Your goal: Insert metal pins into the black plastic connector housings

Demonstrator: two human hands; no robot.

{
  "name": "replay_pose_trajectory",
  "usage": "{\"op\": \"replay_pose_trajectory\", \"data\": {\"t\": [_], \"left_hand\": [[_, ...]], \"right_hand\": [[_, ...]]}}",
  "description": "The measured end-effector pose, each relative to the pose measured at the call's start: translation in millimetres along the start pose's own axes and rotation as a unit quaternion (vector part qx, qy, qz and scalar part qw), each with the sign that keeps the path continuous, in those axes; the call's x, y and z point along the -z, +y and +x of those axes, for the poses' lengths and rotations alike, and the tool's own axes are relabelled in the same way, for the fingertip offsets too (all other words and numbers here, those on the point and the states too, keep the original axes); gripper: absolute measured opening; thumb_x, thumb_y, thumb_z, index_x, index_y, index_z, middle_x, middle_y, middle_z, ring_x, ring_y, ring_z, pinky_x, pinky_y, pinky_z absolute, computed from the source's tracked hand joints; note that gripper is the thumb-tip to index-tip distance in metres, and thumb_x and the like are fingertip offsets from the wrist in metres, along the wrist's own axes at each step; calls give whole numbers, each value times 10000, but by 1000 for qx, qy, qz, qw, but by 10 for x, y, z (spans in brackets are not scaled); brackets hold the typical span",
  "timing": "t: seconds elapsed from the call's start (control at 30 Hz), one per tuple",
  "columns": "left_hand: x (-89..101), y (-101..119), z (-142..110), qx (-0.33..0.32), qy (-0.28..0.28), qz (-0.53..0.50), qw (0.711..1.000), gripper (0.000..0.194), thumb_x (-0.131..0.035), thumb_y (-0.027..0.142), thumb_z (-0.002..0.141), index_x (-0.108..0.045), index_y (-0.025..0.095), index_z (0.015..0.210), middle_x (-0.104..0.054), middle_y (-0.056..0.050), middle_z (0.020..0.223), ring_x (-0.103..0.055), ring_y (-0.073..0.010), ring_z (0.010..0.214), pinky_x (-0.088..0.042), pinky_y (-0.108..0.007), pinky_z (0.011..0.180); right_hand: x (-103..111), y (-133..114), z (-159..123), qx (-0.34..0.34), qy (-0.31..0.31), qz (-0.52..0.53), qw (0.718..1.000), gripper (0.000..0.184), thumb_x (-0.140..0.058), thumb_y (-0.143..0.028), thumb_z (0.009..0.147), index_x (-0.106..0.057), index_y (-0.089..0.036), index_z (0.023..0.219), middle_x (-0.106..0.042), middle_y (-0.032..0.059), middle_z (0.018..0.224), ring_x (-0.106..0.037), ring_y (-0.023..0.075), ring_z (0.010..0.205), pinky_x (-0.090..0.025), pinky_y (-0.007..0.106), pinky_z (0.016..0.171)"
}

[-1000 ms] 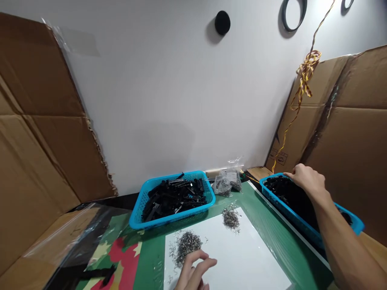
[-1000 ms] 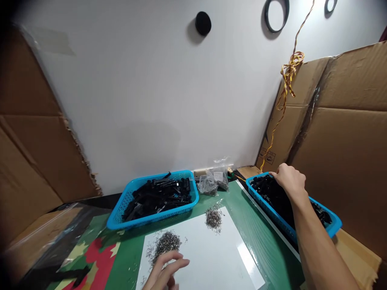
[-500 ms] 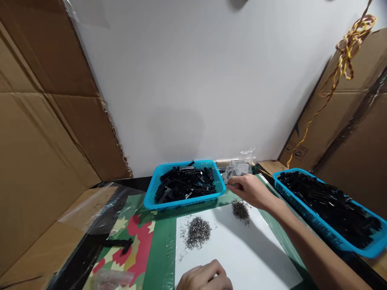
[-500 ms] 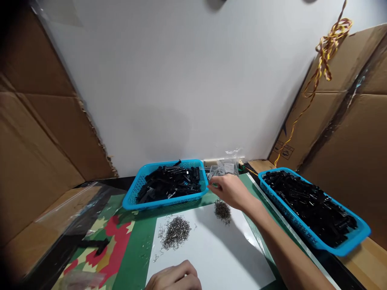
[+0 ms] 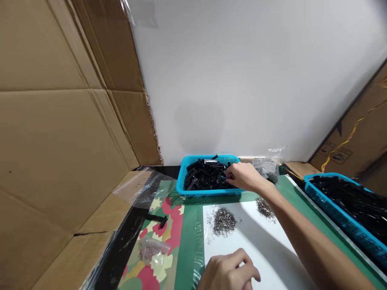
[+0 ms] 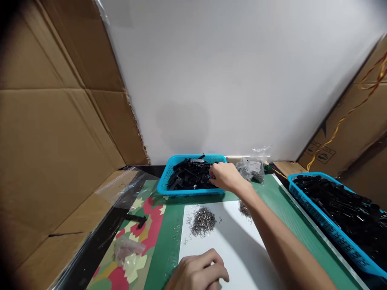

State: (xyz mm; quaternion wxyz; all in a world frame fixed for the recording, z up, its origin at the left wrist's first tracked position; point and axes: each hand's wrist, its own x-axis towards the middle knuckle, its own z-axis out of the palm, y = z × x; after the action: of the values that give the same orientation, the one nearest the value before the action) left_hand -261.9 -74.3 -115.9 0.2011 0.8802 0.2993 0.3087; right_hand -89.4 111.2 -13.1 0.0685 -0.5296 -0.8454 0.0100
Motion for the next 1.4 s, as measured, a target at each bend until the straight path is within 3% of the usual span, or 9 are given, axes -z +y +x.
{"op": "replay_pose_trajectory", "data": {"t": [0.13, 0.27, 0.33, 0.43, 0.63, 0.77, 0.83, 1.2, 1.4], "left_hand": [[141, 128, 59, 115, 77, -87, 986, 287, -474, 131, 991, -680, 238, 1159, -704, -40, 1008, -561, -110, 620, -460, -245, 629], [200, 219, 118, 285, 191, -185, 921, 406, -491, 375, 1072, -470, 248, 1457, -658, -64, 1148, -560, -89, 608, -472, -238, 617], [192, 226, 131, 297, 180, -200, 916, 516, -542, 442, 1049, -415, 258, 1515, -649, -76, 1201, -594, -101, 651, -474, -235, 607], [171, 224, 140, 238, 75, -159, 955, 393, -578, 417, 1025, -577, 273, 1390, -699, -46, 1104, -623, -133, 698, -478, -243, 630], [193, 275, 187, 231, 1, -88, 969, 183, -596, 308, 997, -682, 238, 1142, -692, 14, 836, -548, -123, 596, -407, -234, 564], [209, 281, 204, 234, -5, -104, 967, 139, -562, 266, 993, -692, 218, 1006, -651, 3, 843, -550, -106, 607, -431, -228, 600], [201, 277, 202, 231, -8, -105, 967, 128, -576, 234, 970, -700, 211, 993, -627, 8, 817, -527, -97, 583, -419, -226, 590], [217, 284, 204, 233, 12, -153, 960, 143, -639, 165, 895, -712, 201, 1012, -635, 12, 823, -423, -78, 548, -357, -210, 514], [251, 291, 227, 287, 31, -224, 931, 220, -627, 275, 975, -773, 213, 1128, -631, -4, 828, -483, -89, 582, -397, -213, 539]], "right_hand": [[239, 20, -297, 9, 15, 105, 994, 143, -695, -289, 911, -808, -211, 873, -672, 11, 681, -533, 120, 594, -299, 278, 579], [367, 118, -694, 95, -156, 247, 952, 141, -753, -310, 867, -807, -181, 859, -509, -55, 557, -421, 80, 510, -285, 252, 526], [326, 144, -902, 107, -233, 300, 919, 146, -779, -301, 837, -813, -168, 887, -495, -63, 567, -404, 74, 507, -272, 240, 497], [192, 134, -1174, 101, -268, 351, 892, 138, -786, -272, 825, -818, -170, 912, -464, -72, 574, -359, 69, 511, -241, 236, 482], [-65, 209, -1353, 52, -203, 419, 884, 228, -672, -366, 952, -795, -188, 880, -594, -17, 653, -436, 108, 579, -310, 242, 534], [-291, 215, -1290, -76, -15, 331, 941, 330, -592, -456, 1004, -799, -211, 928, -657, 20, 674, -522, 150, 590, -305, 262, 545], [-391, 147, -1267, -121, 17, 255, 959, 269, -628, -428, 979, -817, -241, 944, -685, 24, 680, -560, 161, 587, -292, 264, 546], [-518, 8, -1274, -124, -29, 245, 961, 104, -678, -283, 894, -771, -246, 867, -717, 18, 755, -614, 161, 637, -325, 254, 560], [-388, 95, -1344, -79, -47, 383, 919, 216, -598, -385, 999, -670, -214, 888, -687, 25, 807, -541, 145, 639, -361, 250, 560]]}}
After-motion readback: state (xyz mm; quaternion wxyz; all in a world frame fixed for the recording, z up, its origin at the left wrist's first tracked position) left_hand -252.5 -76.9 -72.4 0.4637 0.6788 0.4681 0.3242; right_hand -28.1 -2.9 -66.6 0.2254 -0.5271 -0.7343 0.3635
